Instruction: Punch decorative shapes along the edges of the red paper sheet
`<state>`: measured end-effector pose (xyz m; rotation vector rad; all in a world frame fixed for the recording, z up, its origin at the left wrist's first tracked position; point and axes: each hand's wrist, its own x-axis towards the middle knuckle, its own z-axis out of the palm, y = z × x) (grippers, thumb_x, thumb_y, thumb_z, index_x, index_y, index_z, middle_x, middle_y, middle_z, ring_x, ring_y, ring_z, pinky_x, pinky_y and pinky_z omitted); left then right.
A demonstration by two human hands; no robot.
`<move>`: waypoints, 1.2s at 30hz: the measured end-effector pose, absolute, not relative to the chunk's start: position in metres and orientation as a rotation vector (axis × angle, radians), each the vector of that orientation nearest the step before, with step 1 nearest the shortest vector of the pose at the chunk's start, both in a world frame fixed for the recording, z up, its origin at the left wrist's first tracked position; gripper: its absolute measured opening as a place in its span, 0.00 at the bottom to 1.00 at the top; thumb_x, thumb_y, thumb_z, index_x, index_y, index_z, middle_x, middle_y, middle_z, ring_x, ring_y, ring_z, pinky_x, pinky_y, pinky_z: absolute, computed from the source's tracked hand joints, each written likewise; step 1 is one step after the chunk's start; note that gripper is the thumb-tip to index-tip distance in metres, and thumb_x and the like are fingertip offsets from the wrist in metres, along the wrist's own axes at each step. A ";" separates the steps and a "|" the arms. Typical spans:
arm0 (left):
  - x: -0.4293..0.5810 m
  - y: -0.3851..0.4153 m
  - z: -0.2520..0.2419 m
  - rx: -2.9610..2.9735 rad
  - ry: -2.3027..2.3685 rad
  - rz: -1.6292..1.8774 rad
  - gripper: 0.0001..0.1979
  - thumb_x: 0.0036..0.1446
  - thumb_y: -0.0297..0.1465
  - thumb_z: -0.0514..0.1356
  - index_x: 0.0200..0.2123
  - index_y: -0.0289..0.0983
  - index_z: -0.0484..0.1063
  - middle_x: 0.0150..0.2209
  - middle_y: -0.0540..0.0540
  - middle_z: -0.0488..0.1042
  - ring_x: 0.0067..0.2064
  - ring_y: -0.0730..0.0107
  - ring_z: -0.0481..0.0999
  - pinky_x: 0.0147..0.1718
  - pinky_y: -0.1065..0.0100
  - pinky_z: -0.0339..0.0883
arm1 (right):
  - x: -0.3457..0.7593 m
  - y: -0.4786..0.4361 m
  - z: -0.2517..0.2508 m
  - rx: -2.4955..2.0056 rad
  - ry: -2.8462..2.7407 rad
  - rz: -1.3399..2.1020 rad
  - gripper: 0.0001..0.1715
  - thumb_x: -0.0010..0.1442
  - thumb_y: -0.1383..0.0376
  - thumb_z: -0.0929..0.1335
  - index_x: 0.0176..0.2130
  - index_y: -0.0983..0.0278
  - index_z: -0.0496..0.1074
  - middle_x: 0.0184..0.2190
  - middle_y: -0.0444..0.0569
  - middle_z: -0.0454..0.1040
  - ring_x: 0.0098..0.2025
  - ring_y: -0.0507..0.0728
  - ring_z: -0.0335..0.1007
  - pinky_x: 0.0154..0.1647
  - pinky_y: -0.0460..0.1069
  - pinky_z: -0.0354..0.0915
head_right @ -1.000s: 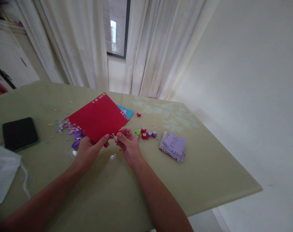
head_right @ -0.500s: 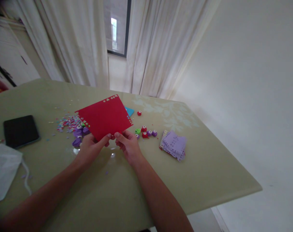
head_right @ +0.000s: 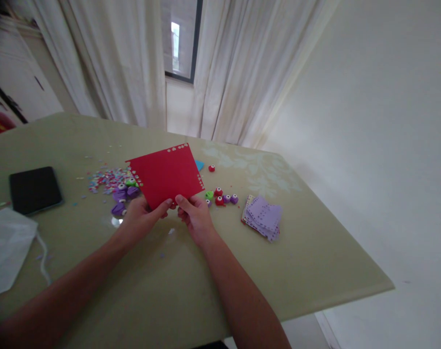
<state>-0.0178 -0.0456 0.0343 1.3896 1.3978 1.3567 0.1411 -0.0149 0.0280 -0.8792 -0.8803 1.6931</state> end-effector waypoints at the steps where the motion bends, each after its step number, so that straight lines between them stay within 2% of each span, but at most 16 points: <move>1: -0.018 -0.046 0.034 1.394 1.386 1.361 0.20 0.55 0.48 0.66 0.29 0.35 0.82 0.21 0.47 0.76 0.22 0.68 0.72 0.20 0.72 0.62 | 0.141 -0.015 0.028 -0.882 -0.880 1.691 0.31 0.39 0.47 0.87 0.28 0.63 0.76 0.20 0.39 0.70 0.23 0.48 0.60 0.25 0.46 0.56; 8: -0.015 -0.047 0.034 1.388 1.364 1.350 0.18 0.56 0.46 0.67 0.28 0.37 0.82 0.22 0.46 0.78 0.23 0.66 0.75 0.21 0.71 0.64 | 0.140 -0.017 0.032 -0.885 -0.907 1.653 0.30 0.42 0.47 0.86 0.28 0.62 0.74 0.19 0.37 0.66 0.22 0.48 0.52 0.22 0.47 0.50; 12: -0.015 -0.048 0.035 1.378 1.357 1.330 0.18 0.56 0.47 0.66 0.27 0.37 0.81 0.22 0.47 0.78 0.23 0.66 0.74 0.22 0.70 0.63 | 0.140 -0.018 0.032 -0.926 -0.961 1.600 0.28 0.43 0.48 0.86 0.29 0.61 0.75 0.20 0.37 0.67 0.21 0.47 0.49 0.21 0.48 0.48; 17: -0.017 -0.048 0.039 1.367 1.390 1.386 0.19 0.55 0.47 0.67 0.29 0.36 0.83 0.22 0.46 0.78 0.23 0.67 0.74 0.21 0.70 0.63 | 0.141 -0.015 0.030 -0.914 -0.903 1.610 0.31 0.40 0.44 0.86 0.28 0.61 0.76 0.21 0.38 0.69 0.22 0.48 0.55 0.22 0.46 0.52; 20: -0.020 -0.048 0.042 1.360 1.398 1.416 0.19 0.55 0.47 0.68 0.30 0.36 0.84 0.23 0.45 0.79 0.24 0.66 0.75 0.23 0.70 0.65 | 0.148 -0.008 0.034 -0.823 -0.705 1.538 0.32 0.38 0.44 0.87 0.30 0.61 0.77 0.25 0.39 0.73 0.24 0.48 0.59 0.23 0.45 0.56; 22: -0.021 -0.048 0.043 1.365 1.394 1.402 0.19 0.55 0.48 0.68 0.29 0.36 0.83 0.24 0.44 0.79 0.25 0.65 0.75 0.23 0.69 0.65 | 0.157 -0.002 0.040 -0.765 -0.602 1.464 0.30 0.41 0.44 0.86 0.32 0.59 0.78 0.29 0.41 0.77 0.26 0.49 0.63 0.25 0.44 0.60; 25: -0.021 -0.049 0.042 1.376 1.402 1.354 0.20 0.54 0.48 0.67 0.27 0.36 0.82 0.22 0.44 0.78 0.23 0.66 0.72 0.21 0.70 0.61 | 0.174 0.005 0.050 -0.757 -0.642 1.446 0.27 0.50 0.40 0.82 0.36 0.57 0.80 0.37 0.46 0.82 0.37 0.55 0.75 0.33 0.48 0.70; 28: -0.023 -0.048 0.039 1.416 1.380 1.292 0.18 0.54 0.47 0.67 0.27 0.37 0.82 0.22 0.47 0.77 0.22 0.67 0.71 0.21 0.70 0.59 | 0.186 0.008 0.054 -0.748 -0.782 1.489 0.28 0.50 0.37 0.80 0.36 0.56 0.82 0.42 0.48 0.84 0.46 0.61 0.79 0.40 0.52 0.75; 32: -0.028 -0.043 0.036 1.456 1.290 1.229 0.14 0.54 0.44 0.69 0.28 0.39 0.81 0.25 0.47 0.78 0.25 0.65 0.74 0.24 0.69 0.65 | 0.188 0.009 0.047 -0.804 -0.915 1.460 0.29 0.42 0.42 0.85 0.35 0.57 0.85 0.38 0.48 0.84 0.41 0.59 0.78 0.37 0.51 0.73; 36: -0.027 -0.040 0.032 1.276 1.274 1.354 0.20 0.56 0.50 0.70 0.30 0.37 0.81 0.25 0.46 0.78 0.26 0.66 0.74 0.27 0.68 0.68 | 0.175 0.006 0.037 -0.845 -0.850 1.414 0.27 0.44 0.46 0.85 0.39 0.57 0.86 0.43 0.49 0.86 0.40 0.58 0.78 0.36 0.50 0.73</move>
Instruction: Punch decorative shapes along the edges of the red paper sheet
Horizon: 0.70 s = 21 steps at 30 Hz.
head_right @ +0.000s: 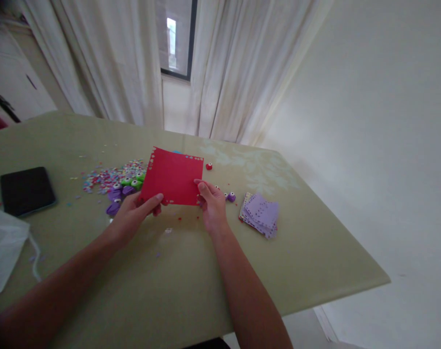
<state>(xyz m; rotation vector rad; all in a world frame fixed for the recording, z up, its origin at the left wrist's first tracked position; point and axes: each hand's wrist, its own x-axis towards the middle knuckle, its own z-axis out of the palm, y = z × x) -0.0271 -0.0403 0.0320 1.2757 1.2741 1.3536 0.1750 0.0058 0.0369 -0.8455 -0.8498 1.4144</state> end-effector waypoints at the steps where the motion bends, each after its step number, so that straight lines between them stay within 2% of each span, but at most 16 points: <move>1: -0.025 -0.040 0.032 1.229 1.252 1.403 0.22 0.55 0.51 0.71 0.32 0.37 0.82 0.27 0.45 0.80 0.28 0.65 0.76 0.28 0.68 0.69 | 0.170 0.003 0.035 -0.832 -0.823 1.413 0.27 0.45 0.46 0.85 0.40 0.57 0.86 0.44 0.49 0.86 0.41 0.57 0.78 0.38 0.51 0.73; 4: -0.016 -0.042 0.032 1.162 1.197 1.467 0.26 0.50 0.53 0.75 0.40 0.37 0.82 0.37 0.41 0.85 0.34 0.60 0.81 0.32 0.66 0.73 | 0.153 -0.007 0.033 -0.769 -0.800 1.446 0.28 0.43 0.47 0.86 0.40 0.58 0.87 0.43 0.48 0.86 0.41 0.57 0.78 0.44 0.52 0.74; 8: -0.011 -0.044 0.033 1.116 1.301 1.503 0.25 0.53 0.52 0.73 0.38 0.34 0.82 0.39 0.39 0.87 0.38 0.55 0.84 0.36 0.63 0.76 | 0.141 -0.019 0.035 -0.729 -0.850 1.531 0.30 0.40 0.47 0.87 0.39 0.58 0.87 0.41 0.48 0.86 0.40 0.57 0.77 0.45 0.52 0.74; 13: -0.020 -0.041 0.036 1.039 1.362 1.579 0.29 0.49 0.51 0.75 0.45 0.34 0.81 0.42 0.39 0.87 0.39 0.54 0.86 0.37 0.62 0.78 | 0.147 -0.016 0.032 -0.878 -1.029 1.505 0.28 0.46 0.44 0.85 0.37 0.60 0.86 0.38 0.49 0.85 0.37 0.55 0.78 0.39 0.49 0.71; 16: -0.023 -0.039 0.038 1.073 1.345 1.622 0.27 0.50 0.49 0.75 0.47 0.38 0.80 0.46 0.40 0.87 0.44 0.54 0.86 0.41 0.62 0.79 | 0.154 -0.008 0.027 -1.015 -1.023 1.530 0.30 0.47 0.41 0.83 0.36 0.62 0.84 0.34 0.50 0.85 0.33 0.54 0.78 0.34 0.47 0.68; 19: -0.024 -0.038 0.036 1.059 1.357 1.561 0.26 0.49 0.50 0.75 0.42 0.37 0.81 0.42 0.41 0.87 0.41 0.54 0.86 0.37 0.63 0.79 | 0.159 -0.003 0.023 -1.035 -1.050 1.635 0.33 0.45 0.39 0.83 0.34 0.64 0.83 0.30 0.49 0.84 0.28 0.51 0.74 0.31 0.46 0.66; 21: -0.025 -0.036 0.032 1.032 1.318 1.520 0.27 0.49 0.50 0.74 0.44 0.36 0.80 0.41 0.40 0.87 0.39 0.54 0.86 0.36 0.63 0.79 | 0.160 -0.002 0.023 -1.006 -1.072 1.675 0.32 0.45 0.40 0.84 0.33 0.63 0.83 0.30 0.48 0.83 0.27 0.51 0.72 0.30 0.46 0.65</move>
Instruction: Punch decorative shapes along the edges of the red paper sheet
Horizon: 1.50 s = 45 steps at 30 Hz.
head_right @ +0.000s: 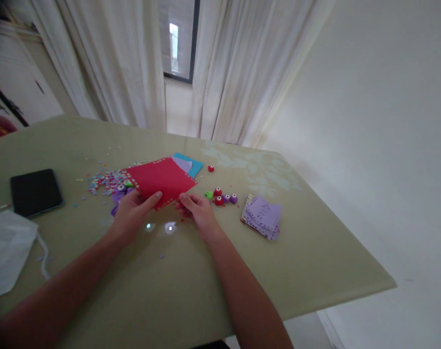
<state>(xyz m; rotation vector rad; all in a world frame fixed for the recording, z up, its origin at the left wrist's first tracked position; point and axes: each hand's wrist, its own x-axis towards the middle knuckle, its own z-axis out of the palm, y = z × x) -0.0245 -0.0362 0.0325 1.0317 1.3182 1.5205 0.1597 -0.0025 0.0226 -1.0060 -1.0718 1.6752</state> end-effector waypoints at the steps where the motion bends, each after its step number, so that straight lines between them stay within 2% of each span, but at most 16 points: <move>1: -0.025 -0.035 0.031 1.027 1.311 1.516 0.28 0.49 0.50 0.74 0.45 0.35 0.80 0.42 0.40 0.87 0.39 0.54 0.87 0.36 0.63 0.79 | 0.160 -0.003 0.023 -0.989 -1.080 1.683 0.31 0.45 0.41 0.84 0.34 0.63 0.83 0.30 0.47 0.83 0.27 0.51 0.72 0.30 0.46 0.65; 5: -0.025 -0.034 0.031 0.974 1.331 1.514 0.31 0.46 0.46 0.77 0.48 0.35 0.77 0.41 0.39 0.87 0.37 0.56 0.87 0.34 0.64 0.79 | 0.158 -0.007 0.024 -0.950 -1.100 1.691 0.29 0.45 0.43 0.85 0.37 0.61 0.84 0.32 0.45 0.84 0.28 0.50 0.71 0.31 0.46 0.65; 10: -0.022 -0.036 0.036 0.958 1.077 1.516 0.37 0.46 0.43 0.79 0.57 0.36 0.73 0.51 0.37 0.86 0.44 0.55 0.88 0.44 0.61 0.82 | 0.156 -0.008 0.025 -0.902 -1.023 1.672 0.28 0.45 0.44 0.85 0.34 0.61 0.82 0.30 0.44 0.81 0.26 0.50 0.67 0.29 0.46 0.62; 16: -0.020 -0.038 0.035 0.989 1.032 1.492 0.34 0.45 0.42 0.78 0.53 0.35 0.76 0.52 0.35 0.85 0.47 0.54 0.88 0.44 0.62 0.81 | 0.157 -0.005 0.027 -0.849 -0.947 1.612 0.29 0.43 0.47 0.86 0.37 0.59 0.83 0.28 0.40 0.76 0.26 0.48 0.62 0.30 0.46 0.60; 17: -0.021 -0.038 0.035 1.023 1.071 1.498 0.32 0.45 0.43 0.78 0.51 0.34 0.77 0.50 0.35 0.86 0.45 0.55 0.87 0.43 0.62 0.81 | 0.157 -0.004 0.027 -0.852 -0.947 1.596 0.28 0.43 0.47 0.86 0.36 0.59 0.83 0.28 0.40 0.76 0.26 0.48 0.61 0.30 0.46 0.59; 21: -0.027 -0.035 0.034 1.089 1.388 1.461 0.22 0.47 0.47 0.74 0.33 0.34 0.81 0.30 0.41 0.85 0.30 0.59 0.83 0.31 0.65 0.76 | 0.159 -0.003 0.028 -0.896 -1.017 1.582 0.29 0.45 0.44 0.85 0.39 0.60 0.85 0.31 0.44 0.79 0.27 0.49 0.61 0.30 0.48 0.58; 23: -0.029 -0.034 0.032 1.109 1.437 1.482 0.20 0.49 0.47 0.72 0.30 0.35 0.82 0.29 0.41 0.85 0.30 0.60 0.82 0.30 0.65 0.75 | 0.159 -0.004 0.028 -0.915 -1.049 1.595 0.30 0.46 0.43 0.84 0.41 0.60 0.86 0.32 0.45 0.80 0.27 0.50 0.61 0.31 0.49 0.58; 33: -0.021 -0.036 0.030 1.174 1.343 1.571 0.16 0.50 0.43 0.73 0.34 0.36 0.83 0.32 0.43 0.86 0.30 0.62 0.82 0.32 0.65 0.76 | 0.155 -0.006 0.025 -0.874 -1.012 1.638 0.27 0.44 0.43 0.85 0.31 0.61 0.83 0.30 0.46 0.79 0.28 0.51 0.63 0.32 0.49 0.60; 39: -0.022 -0.037 0.028 1.218 1.321 1.552 0.18 0.52 0.44 0.73 0.38 0.35 0.84 0.36 0.42 0.88 0.33 0.59 0.85 0.35 0.62 0.79 | 0.155 -0.007 0.025 -0.913 -1.051 1.614 0.29 0.44 0.42 0.84 0.31 0.61 0.82 0.30 0.46 0.78 0.28 0.51 0.63 0.31 0.49 0.61; 45: -0.024 -0.038 0.027 1.374 1.363 1.538 0.19 0.56 0.44 0.70 0.42 0.34 0.85 0.38 0.42 0.88 0.34 0.58 0.85 0.35 0.62 0.79 | 0.158 -0.002 0.019 -1.000 -1.164 1.520 0.27 0.47 0.42 0.83 0.31 0.60 0.81 0.26 0.43 0.74 0.26 0.51 0.59 0.29 0.49 0.55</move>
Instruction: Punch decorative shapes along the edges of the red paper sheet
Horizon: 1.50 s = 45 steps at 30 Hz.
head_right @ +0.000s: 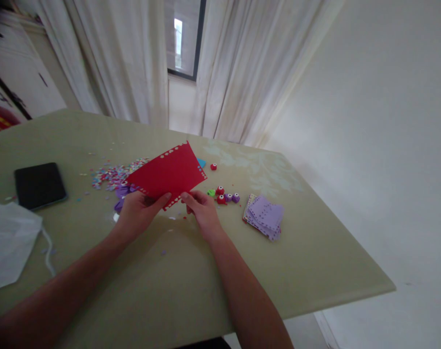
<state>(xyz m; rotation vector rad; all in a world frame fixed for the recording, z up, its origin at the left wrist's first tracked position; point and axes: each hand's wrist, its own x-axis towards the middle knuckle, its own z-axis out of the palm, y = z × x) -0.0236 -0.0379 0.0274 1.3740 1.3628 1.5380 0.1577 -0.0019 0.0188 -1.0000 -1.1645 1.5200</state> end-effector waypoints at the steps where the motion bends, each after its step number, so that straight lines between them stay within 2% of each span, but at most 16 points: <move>1: -0.024 -0.038 0.027 1.391 1.363 1.532 0.19 0.57 0.44 0.70 0.43 0.35 0.85 0.39 0.42 0.88 0.34 0.58 0.85 0.35 0.62 0.79 | 0.158 -0.001 0.018 -1.013 -1.190 1.508 0.27 0.48 0.43 0.83 0.31 0.61 0.81 0.25 0.42 0.73 0.25 0.50 0.59 0.29 0.49 0.55; 4: -0.025 -0.037 0.025 1.414 1.340 1.508 0.20 0.58 0.44 0.69 0.45 0.35 0.85 0.42 0.42 0.88 0.37 0.56 0.86 0.38 0.61 0.80 | 0.160 0.000 0.018 -1.024 -1.228 1.506 0.27 0.49 0.42 0.82 0.29 0.61 0.79 0.22 0.41 0.70 0.25 0.51 0.59 0.29 0.49 0.53; 7: -0.026 -0.035 0.021 1.456 1.355 1.453 0.21 0.58 0.45 0.70 0.46 0.35 0.85 0.40 0.42 0.88 0.36 0.55 0.86 0.37 0.60 0.80 | 0.158 -0.002 0.020 -1.005 -1.161 1.547 0.29 0.46 0.42 0.83 0.28 0.61 0.77 0.20 0.39 0.66 0.24 0.50 0.57 0.28 0.49 0.51; 13: -0.025 -0.034 0.019 1.389 1.238 1.438 0.18 0.57 0.44 0.70 0.43 0.36 0.85 0.39 0.43 0.88 0.36 0.57 0.86 0.35 0.63 0.79 | 0.155 -0.005 0.025 -1.000 -1.058 1.610 0.31 0.39 0.42 0.86 0.27 0.60 0.76 0.20 0.39 0.68 0.23 0.50 0.58 0.27 0.49 0.54; 16: -0.025 -0.033 0.019 1.391 1.252 1.422 0.18 0.56 0.44 0.71 0.41 0.36 0.85 0.36 0.43 0.88 0.33 0.59 0.84 0.32 0.65 0.77 | 0.155 -0.005 0.024 -1.011 -1.063 1.613 0.31 0.39 0.42 0.85 0.26 0.61 0.77 0.20 0.40 0.68 0.23 0.50 0.58 0.26 0.48 0.53; 24: -0.026 -0.032 0.015 1.395 1.270 1.402 0.18 0.57 0.45 0.70 0.39 0.36 0.85 0.34 0.44 0.86 0.32 0.60 0.83 0.31 0.66 0.74 | 0.154 -0.007 0.025 -0.991 -1.085 1.608 0.31 0.42 0.42 0.85 0.27 0.61 0.77 0.21 0.40 0.70 0.23 0.49 0.57 0.25 0.48 0.52; 45: -0.024 -0.033 0.019 1.365 1.245 1.400 0.18 0.56 0.44 0.71 0.39 0.36 0.85 0.35 0.43 0.87 0.32 0.59 0.83 0.32 0.65 0.76 | 0.153 -0.008 0.025 -1.018 -1.079 1.582 0.29 0.42 0.44 0.84 0.26 0.62 0.76 0.22 0.42 0.71 0.22 0.49 0.55 0.25 0.49 0.51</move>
